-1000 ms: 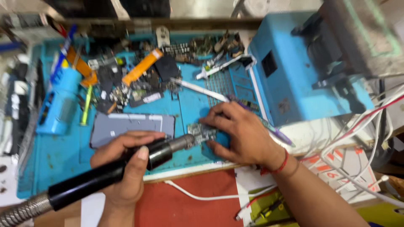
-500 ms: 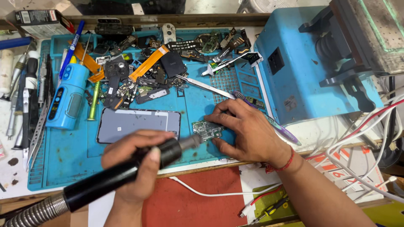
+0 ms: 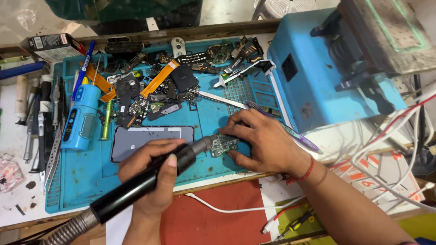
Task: The person applies heat to a circuit board using a hot air tool and then scrapes the surface with a metal tool.
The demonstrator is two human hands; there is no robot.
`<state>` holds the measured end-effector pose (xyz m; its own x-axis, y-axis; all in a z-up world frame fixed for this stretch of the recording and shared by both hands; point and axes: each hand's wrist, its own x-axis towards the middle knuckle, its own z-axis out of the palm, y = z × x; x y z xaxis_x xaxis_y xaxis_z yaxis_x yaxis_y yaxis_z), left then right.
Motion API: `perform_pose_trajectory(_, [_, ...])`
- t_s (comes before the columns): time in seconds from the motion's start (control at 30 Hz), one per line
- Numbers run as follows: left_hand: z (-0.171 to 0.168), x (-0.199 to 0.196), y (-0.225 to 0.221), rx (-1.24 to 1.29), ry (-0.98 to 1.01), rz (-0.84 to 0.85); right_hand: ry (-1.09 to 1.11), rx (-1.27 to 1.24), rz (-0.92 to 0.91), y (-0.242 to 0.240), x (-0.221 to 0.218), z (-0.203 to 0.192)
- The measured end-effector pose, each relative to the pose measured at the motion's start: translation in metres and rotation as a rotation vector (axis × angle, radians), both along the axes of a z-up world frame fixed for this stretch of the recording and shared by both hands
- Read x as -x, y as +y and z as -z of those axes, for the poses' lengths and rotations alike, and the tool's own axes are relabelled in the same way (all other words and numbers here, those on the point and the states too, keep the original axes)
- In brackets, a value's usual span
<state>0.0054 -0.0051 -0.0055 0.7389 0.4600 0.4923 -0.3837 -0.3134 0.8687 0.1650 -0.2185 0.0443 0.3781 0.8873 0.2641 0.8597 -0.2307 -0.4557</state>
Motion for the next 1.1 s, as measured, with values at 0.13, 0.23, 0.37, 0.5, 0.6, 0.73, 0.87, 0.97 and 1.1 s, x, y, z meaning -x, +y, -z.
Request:
perform_pose_trajectory(0.13, [0.003,0.003,0.001,0.132,-0.011,-0.006,-0.013,-0.013,-0.005,-0.001,0.003,-0.001])
perform_pose_trajectory(0.23, [0.013,0.004,-0.002,0.238,-0.085,0.013,-0.029,0.003,-0.021,-0.005,0.001,-0.001])
perform_pose_trajectory(0.37, [0.017,0.006,0.005,0.315,-0.148,0.051,-0.037,0.011,-0.005,-0.003,0.000,0.004])
perform_pose_trajectory(0.5, [0.009,0.005,0.003,0.248,-0.063,0.055,-0.097,0.006,-0.006,-0.004,0.002,0.007])
perform_pose_trajectory(0.6, [0.006,0.005,0.007,0.013,0.153,-0.053,-0.132,0.011,0.008,-0.005,-0.005,0.008])
perform_pose_trajectory(0.73, [0.001,0.005,0.005,0.148,-0.061,0.084,-0.114,0.003,-0.012,-0.006,0.005,0.005])
perform_pose_trajectory(0.87, [0.006,0.009,0.005,0.194,-0.025,0.079,-0.092,0.017,-0.010,-0.007,0.003,0.005])
perform_pose_trajectory(0.97, [0.004,0.006,0.004,0.186,-0.070,0.098,-0.105,-0.002,-0.015,-0.006,0.002,0.004])
perform_pose_trajectory(1.1, [0.005,0.010,0.003,0.117,-0.043,0.042,-0.144,-0.016,-0.045,-0.005,0.003,0.004])
